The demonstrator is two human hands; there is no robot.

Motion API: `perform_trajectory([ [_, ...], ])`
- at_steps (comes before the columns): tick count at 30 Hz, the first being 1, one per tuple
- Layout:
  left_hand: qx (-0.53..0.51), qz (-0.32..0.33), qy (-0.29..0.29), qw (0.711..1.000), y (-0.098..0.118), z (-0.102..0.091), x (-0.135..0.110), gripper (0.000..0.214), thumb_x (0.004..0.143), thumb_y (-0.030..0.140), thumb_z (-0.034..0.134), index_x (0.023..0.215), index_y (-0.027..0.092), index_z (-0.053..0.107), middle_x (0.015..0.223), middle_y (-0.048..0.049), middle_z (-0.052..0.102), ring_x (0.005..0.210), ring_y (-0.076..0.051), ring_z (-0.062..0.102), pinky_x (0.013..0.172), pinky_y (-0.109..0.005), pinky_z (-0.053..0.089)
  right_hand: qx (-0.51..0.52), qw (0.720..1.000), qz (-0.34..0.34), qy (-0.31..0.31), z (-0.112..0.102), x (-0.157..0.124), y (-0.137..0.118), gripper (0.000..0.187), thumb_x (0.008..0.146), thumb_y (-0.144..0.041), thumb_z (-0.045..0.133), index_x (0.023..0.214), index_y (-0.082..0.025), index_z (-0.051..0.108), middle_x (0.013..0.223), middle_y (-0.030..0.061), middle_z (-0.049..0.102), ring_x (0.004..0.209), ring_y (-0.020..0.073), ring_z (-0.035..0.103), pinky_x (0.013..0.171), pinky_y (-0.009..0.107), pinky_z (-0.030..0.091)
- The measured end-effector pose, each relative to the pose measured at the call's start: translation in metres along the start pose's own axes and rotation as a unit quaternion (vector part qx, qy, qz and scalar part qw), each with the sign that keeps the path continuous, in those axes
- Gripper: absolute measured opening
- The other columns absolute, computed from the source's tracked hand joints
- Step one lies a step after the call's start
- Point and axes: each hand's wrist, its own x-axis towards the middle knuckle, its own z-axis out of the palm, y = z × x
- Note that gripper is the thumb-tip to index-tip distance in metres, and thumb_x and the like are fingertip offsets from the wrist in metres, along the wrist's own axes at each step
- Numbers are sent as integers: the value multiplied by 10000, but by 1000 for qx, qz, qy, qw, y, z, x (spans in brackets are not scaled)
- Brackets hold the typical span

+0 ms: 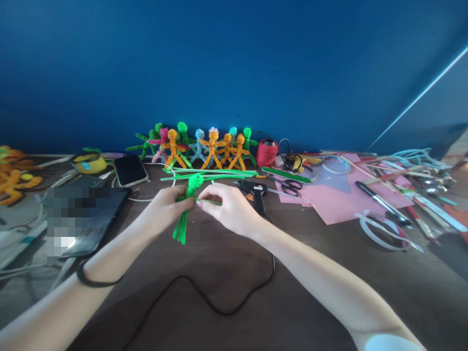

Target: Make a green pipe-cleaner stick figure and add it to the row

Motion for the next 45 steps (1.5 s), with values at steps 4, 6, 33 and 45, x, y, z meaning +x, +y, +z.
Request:
perform_trajectory([
  [4,-5,11,-13,1000,4,-1,-1,148,725,287,515,751,158,585,694,-7,594,663,-170,527,589,-271,376,72,996,54,12,-4,3,4,158,807,-308,514,813,-164,581,689,13,585,543,112,563,477,233,453],
  [6,-5,26,-28,999,4,-2,-1,179,740,296,505,831,167,590,780,-16,620,737,-187,549,628,-276,390,92,994,59,25,-6,5,6,153,796,-304,527,813,-162,582,717,26,602,588,132,592,489,244,480],
  [33,-97,-3,70,993,0,3,0,171,708,302,540,634,147,542,627,6,547,628,-143,507,570,-247,380,-141,971,-162,101,12,-3,10,193,839,-188,478,838,-180,670,910,73,639,853,169,595,763,289,471],
  [45,-68,24,-59,996,13,-14,-3,186,744,293,523,632,154,577,662,-4,577,676,-151,524,660,-268,394,66,993,75,-58,-8,7,13,174,728,-305,603,767,-161,693,618,-1,614,494,98,529,500,230,423],
])
